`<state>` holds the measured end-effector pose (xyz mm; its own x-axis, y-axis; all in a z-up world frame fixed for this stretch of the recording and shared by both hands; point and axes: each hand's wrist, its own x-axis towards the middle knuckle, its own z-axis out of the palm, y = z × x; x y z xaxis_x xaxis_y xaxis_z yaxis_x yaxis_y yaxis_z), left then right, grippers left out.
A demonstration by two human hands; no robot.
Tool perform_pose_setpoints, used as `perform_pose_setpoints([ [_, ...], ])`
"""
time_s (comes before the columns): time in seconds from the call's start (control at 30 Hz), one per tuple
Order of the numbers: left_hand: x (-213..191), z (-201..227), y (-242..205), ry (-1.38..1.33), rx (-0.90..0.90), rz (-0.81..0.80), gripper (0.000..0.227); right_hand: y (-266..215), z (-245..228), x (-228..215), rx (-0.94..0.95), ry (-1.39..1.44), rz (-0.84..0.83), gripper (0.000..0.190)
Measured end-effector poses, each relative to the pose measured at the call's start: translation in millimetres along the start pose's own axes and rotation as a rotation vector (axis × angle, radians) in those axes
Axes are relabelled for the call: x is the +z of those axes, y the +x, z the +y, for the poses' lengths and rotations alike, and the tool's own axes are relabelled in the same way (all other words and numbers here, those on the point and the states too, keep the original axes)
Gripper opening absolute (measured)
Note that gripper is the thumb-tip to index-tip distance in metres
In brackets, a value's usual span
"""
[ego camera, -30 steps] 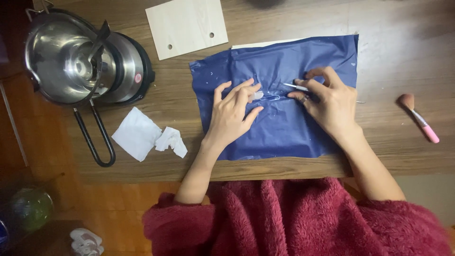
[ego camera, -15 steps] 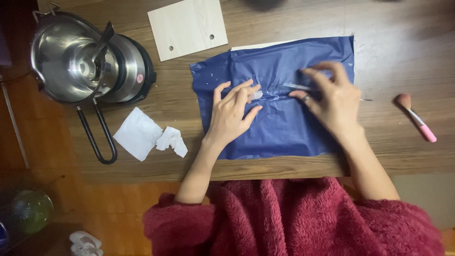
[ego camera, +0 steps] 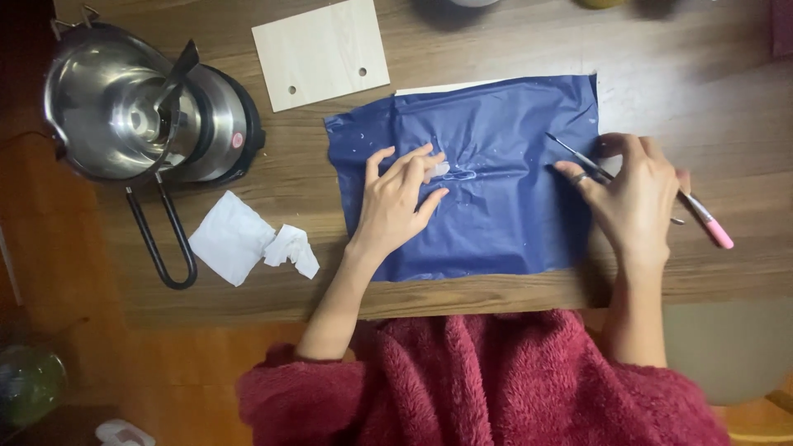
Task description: Shaping and refining wax petals for a candle using fingers and small hand tools.
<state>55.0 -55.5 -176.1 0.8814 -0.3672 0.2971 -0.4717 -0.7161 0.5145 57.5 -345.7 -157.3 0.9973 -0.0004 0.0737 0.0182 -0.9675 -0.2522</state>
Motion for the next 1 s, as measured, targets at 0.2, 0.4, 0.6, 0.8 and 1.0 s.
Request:
perform_pose_setpoints([
  [0.2, -1, 0, 0, -0.008, 0.008, 0.013, 0.028, -3, 3, 17, 0.02, -0.082, 0.028, 0.04],
  [0.4, 0, -1, -1, -0.009, 0.006, 0.007, 0.028, 2, 5, 9, 0.043, 0.0, -0.098, 0.033],
  [0.6, 1, -3, -2, -0.032, -0.002, 0.006, 0.032, 2, -3, -12, 0.05, 0.16, -0.116, 0.021],
  [0.8, 2, -6, -3, -0.034, -0.005, 0.006, 0.033, -3, -18, -30, 0.066, 0.38, -0.076, 0.035],
  [1.0, 2, -7, -4, -0.038, -0.012, -0.004, 0.034, -4, -18, -33, 0.121, 0.453, -0.059, 0.036],
])
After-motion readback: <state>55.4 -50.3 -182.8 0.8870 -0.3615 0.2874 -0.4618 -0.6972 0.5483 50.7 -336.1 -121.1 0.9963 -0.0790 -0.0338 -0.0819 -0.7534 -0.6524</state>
